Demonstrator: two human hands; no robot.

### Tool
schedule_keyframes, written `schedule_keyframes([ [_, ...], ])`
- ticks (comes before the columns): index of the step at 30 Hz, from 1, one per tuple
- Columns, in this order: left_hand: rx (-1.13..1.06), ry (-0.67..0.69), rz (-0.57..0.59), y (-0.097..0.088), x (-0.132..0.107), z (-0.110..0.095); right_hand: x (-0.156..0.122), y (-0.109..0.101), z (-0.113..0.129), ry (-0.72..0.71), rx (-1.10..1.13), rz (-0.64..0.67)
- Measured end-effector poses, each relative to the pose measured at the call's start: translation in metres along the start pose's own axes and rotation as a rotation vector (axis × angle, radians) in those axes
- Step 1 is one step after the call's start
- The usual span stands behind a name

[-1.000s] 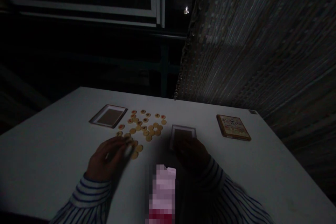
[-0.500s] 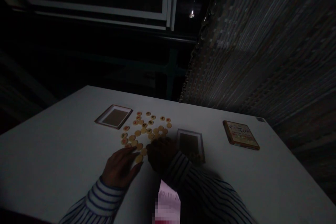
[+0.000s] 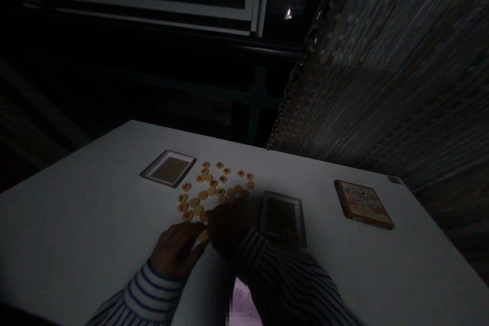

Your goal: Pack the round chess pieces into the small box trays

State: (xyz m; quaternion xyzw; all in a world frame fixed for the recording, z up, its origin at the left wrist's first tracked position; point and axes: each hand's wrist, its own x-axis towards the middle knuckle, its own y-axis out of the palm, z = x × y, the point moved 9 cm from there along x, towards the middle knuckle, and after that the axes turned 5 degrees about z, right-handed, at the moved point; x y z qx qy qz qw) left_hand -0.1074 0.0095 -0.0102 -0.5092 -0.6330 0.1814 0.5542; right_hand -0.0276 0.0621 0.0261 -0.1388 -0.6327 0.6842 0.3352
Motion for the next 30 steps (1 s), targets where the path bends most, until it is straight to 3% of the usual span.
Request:
schedule_keyframes([
  [13,-0.023,0.029,0.020,0.005,0.000,0.000,-0.005,-0.003,-0.004,-0.015,0.049,-0.118],
  [20,-0.208,0.005,-0.119,-0.017,0.003,0.004,-0.006,-0.010,-0.002,-0.042,0.035,-0.171],
  [23,-0.303,-0.093,-0.152,-0.023,0.002,0.014,-0.005,-0.015,0.000,-0.047,0.045,-0.182],
  [30,-0.619,-0.486,-0.126,-0.019,-0.001,0.036,-0.002,-0.021,0.010,-0.110,0.102,-0.129],
])
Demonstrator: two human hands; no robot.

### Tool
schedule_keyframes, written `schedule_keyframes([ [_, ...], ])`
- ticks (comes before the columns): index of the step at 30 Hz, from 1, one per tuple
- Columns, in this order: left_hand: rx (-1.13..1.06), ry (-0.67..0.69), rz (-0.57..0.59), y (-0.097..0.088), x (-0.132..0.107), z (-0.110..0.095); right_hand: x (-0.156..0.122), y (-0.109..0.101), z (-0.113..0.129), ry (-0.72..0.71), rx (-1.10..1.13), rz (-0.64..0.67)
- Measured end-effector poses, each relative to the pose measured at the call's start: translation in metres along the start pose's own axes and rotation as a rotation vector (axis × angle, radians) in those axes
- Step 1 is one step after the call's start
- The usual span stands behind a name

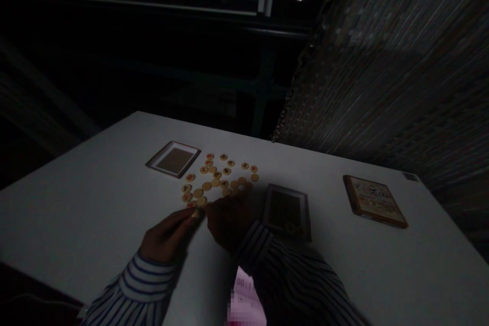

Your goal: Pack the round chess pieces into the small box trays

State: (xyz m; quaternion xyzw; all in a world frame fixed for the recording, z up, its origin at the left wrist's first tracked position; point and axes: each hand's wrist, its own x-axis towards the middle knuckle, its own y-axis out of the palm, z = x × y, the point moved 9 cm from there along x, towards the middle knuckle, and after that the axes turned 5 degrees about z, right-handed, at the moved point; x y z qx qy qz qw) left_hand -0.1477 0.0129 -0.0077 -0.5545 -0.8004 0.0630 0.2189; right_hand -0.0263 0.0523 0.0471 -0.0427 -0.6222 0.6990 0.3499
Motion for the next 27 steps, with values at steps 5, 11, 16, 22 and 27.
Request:
schedule_keyframes([
  [5,-0.157,-0.221,-0.004,0.001,0.000,0.009,0.000,-0.002,0.008,-0.075,0.079,-0.004],
  [11,-0.201,-0.258,0.028,0.004,0.000,0.016,0.000,-0.001,0.009,-0.086,0.124,-0.039],
  [16,-0.277,-0.293,0.054,0.009,-0.001,0.019,0.000,0.004,0.009,-0.101,0.146,-0.035],
  [22,-0.322,-0.311,0.075,0.013,-0.002,0.016,0.000,0.008,0.007,-0.115,0.196,-0.021],
  [27,-0.309,-0.220,0.036,0.012,-0.004,0.016,-0.002,0.012,-0.002,-0.043,0.266,-0.049],
])
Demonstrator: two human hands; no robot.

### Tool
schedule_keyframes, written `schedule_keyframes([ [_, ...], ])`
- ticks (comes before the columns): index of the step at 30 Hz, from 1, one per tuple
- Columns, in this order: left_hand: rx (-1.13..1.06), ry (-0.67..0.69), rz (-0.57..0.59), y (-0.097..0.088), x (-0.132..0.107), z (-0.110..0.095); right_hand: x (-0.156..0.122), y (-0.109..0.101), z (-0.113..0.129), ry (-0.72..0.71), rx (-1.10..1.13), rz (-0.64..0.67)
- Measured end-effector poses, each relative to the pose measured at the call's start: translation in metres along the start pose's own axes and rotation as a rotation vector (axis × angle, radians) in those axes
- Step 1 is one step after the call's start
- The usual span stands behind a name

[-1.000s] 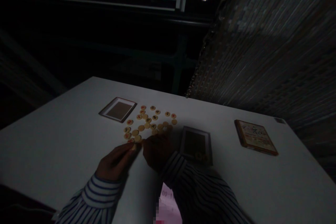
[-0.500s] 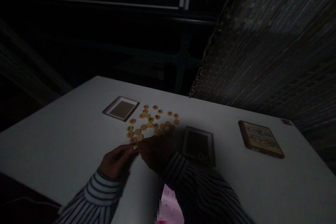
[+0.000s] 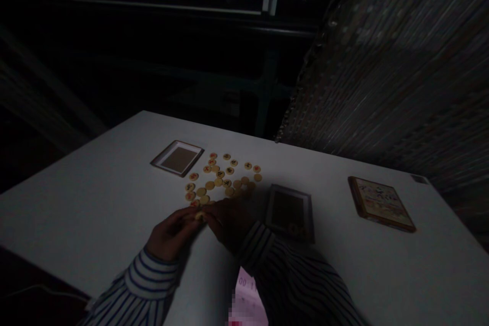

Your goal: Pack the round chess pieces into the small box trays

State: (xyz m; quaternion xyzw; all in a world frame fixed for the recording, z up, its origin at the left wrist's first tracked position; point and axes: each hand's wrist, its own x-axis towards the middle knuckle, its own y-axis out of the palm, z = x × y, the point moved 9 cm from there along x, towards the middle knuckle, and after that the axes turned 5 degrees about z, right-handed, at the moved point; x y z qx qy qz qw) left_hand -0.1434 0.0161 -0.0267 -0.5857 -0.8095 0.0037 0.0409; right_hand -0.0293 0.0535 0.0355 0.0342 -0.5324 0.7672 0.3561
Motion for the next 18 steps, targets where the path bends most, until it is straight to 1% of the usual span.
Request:
schedule_keyframes([
  [2,0.096,0.080,0.001,0.000,-0.001,-0.002,0.000,0.003,-0.005,0.044,0.011,0.019],
  [6,0.297,0.289,0.014,0.003,-0.005,-0.013,0.000,0.008,-0.011,0.100,0.049,0.083],
  [9,0.388,0.406,0.023,0.005,-0.007,-0.022,0.000,0.009,-0.014,0.131,0.049,0.077],
  [15,0.525,0.529,0.022,0.008,-0.009,-0.032,-0.003,0.013,-0.015,0.122,0.042,0.077],
  [18,0.580,0.582,-0.015,0.006,-0.010,-0.035,-0.004,0.011,-0.017,0.114,0.009,0.048],
])
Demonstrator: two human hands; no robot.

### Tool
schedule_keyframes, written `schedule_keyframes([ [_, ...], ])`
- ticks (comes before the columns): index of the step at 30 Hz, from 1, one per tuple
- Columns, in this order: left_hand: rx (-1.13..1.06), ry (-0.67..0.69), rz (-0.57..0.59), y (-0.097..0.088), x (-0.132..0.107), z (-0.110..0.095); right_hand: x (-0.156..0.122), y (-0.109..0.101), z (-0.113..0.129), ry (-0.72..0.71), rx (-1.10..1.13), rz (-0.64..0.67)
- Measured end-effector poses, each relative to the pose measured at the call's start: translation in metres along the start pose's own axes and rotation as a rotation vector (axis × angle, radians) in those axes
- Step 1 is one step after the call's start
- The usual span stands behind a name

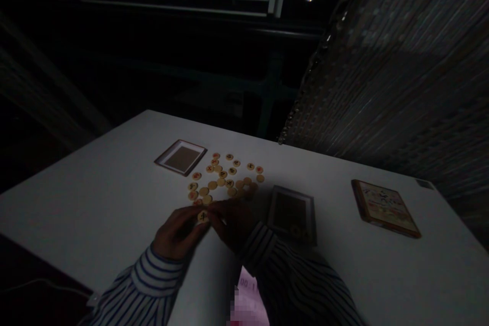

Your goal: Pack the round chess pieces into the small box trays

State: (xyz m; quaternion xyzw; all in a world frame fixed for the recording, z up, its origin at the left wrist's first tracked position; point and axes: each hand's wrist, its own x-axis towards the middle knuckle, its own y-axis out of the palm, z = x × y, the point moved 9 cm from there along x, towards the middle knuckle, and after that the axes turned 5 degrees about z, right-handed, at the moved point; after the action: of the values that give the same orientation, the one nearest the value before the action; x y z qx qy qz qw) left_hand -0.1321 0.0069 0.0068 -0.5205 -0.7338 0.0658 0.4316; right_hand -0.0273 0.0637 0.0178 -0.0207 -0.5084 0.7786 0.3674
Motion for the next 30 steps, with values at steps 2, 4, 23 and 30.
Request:
schedule_keyframes([
  [2,0.071,0.016,-0.028,-0.003,0.000,0.001,-0.001,-0.005,-0.002,0.006,-0.039,-0.054],
  [4,0.168,0.022,-0.040,-0.004,0.000,0.003,-0.001,-0.010,-0.005,0.008,-0.075,-0.102],
  [23,0.507,-0.056,-0.034,0.005,-0.006,0.015,-0.007,-0.003,-0.009,0.039,-0.272,-0.019],
  [30,0.533,-0.071,-0.033,0.005,-0.006,0.016,-0.006,0.001,-0.012,0.068,-0.280,0.046],
])
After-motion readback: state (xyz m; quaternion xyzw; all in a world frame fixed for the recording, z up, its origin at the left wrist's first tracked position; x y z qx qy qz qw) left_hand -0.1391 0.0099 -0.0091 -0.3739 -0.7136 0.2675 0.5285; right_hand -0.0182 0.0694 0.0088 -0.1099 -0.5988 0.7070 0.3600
